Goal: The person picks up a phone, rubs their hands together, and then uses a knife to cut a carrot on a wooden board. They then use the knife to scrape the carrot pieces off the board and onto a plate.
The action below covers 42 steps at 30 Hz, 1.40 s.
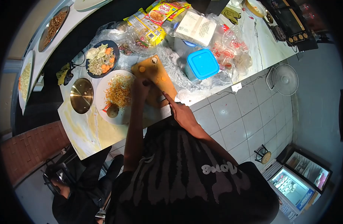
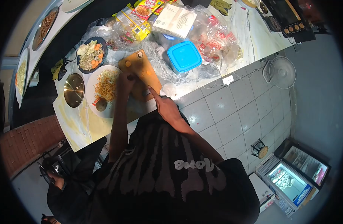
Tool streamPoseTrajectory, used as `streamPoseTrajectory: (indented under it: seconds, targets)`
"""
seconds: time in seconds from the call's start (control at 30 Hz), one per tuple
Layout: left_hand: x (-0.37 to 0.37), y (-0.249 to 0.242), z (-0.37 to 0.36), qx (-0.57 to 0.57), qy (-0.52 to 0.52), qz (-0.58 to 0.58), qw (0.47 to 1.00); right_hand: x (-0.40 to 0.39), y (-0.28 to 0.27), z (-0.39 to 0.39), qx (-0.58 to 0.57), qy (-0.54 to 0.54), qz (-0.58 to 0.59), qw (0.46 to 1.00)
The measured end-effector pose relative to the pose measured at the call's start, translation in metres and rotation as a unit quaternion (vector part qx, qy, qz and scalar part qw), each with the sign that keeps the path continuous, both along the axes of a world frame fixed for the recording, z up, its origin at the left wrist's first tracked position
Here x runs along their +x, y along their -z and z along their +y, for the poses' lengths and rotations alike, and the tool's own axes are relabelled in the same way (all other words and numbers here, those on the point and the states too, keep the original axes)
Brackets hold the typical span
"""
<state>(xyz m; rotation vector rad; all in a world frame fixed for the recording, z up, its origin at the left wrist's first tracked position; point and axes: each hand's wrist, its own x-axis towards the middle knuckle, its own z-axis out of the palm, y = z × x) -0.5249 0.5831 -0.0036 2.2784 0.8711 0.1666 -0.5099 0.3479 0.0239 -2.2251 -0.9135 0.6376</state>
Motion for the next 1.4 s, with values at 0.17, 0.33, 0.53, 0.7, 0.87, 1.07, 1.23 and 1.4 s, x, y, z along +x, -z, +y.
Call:
streamPoseTrajectory:
  seconds: [0.17, 0.33, 0.53, 0.7, 0.87, 1.07, 1.23, 1.4]
  targets:
    - [-0.001, 0.006, 0.006, -0.030, 0.011, 0.027, 0.999, 0.003, -0.002, -0.001, 0.028, 0.007, 0.008, 1.000]
    - [0.001, -0.010, 0.003, -0.086, 0.026, 0.026, 0.996, 0.001, -0.012, 0.000, 0.046, -0.001, 0.056, 0.997]
    - [0.000, 0.005, 0.003, -0.009, 0.022, 0.011, 1.000, 0.000, -0.012, 0.001, 0.050, -0.006, 0.074, 0.996]
    - [0.001, 0.004, 0.006, -0.033, 0.034, 0.011, 0.999, -0.001, -0.010, 0.001, 0.024, 0.006, 0.119, 0.993]
    - [-0.002, 0.022, 0.007, 0.019, 0.013, -0.009, 1.000, -0.001, -0.011, 0.002, 0.056, -0.001, 0.099, 0.994]
    - [-0.002, 0.006, 0.003, -0.062, 0.019, -0.043, 0.997, -0.005, -0.015, 0.002, 0.010, 0.001, 0.064, 0.998]
    - [-0.002, 0.020, 0.005, -0.012, 0.014, -0.048, 0.999, -0.005, -0.016, 0.007, -0.073, -0.014, -0.028, 0.997]
    - [0.000, 0.007, 0.004, -0.104, 0.000, 0.000, 0.995, 0.000, -0.003, 0.009, -0.033, 0.006, -0.044, 0.999]
